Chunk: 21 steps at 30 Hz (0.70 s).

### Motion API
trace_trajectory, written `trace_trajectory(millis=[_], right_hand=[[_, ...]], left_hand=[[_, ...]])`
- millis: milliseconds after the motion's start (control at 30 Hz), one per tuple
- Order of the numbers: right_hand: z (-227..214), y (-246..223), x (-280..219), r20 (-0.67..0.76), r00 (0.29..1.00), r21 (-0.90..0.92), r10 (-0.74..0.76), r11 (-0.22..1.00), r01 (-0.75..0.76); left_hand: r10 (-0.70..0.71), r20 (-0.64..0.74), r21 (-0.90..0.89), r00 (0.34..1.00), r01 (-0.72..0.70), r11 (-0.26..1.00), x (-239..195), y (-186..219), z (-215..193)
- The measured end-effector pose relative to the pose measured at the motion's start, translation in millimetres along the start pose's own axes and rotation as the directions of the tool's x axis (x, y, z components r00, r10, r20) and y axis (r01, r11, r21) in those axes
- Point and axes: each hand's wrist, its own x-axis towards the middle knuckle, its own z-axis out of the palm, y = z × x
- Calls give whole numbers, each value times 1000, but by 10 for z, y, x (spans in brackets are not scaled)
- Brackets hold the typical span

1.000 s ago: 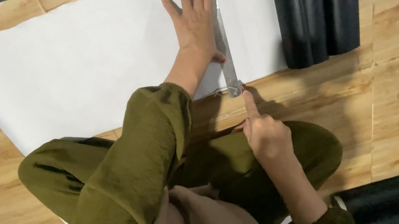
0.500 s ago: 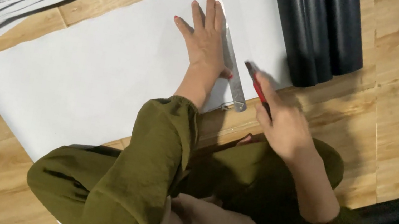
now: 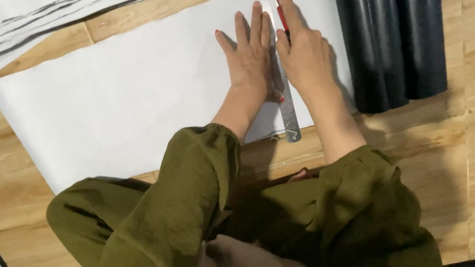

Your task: The person sits on the floor and uses a metal ruler and a red utility knife to cut a large white sheet of paper. They align the ruler on the paper and slice along the edge to separate a strip, then move the cut piece aside.

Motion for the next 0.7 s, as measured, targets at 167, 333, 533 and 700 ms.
trace_trajectory(millis=[167, 333, 533, 700], right_hand=[[-26, -62, 5, 10, 1000, -2, 27, 1000, -27], [-9, -97, 35, 18, 1000, -18, 25, 1000, -25], [-13, -115, -60, 56, 997, -74, 60, 996, -55], [-110, -84, -775, 156, 980, -131, 124, 986, -104]], left_hand=[[31, 25, 3, 999, -31, 1000, -53, -39, -92], [46, 62, -11, 997, -46, 999, -73, -70, -126], [73, 90, -20, 993, -71, 997, -166, -89, -181], [-23, -76, -48, 997, 20, 999, -8, 3, -10]])
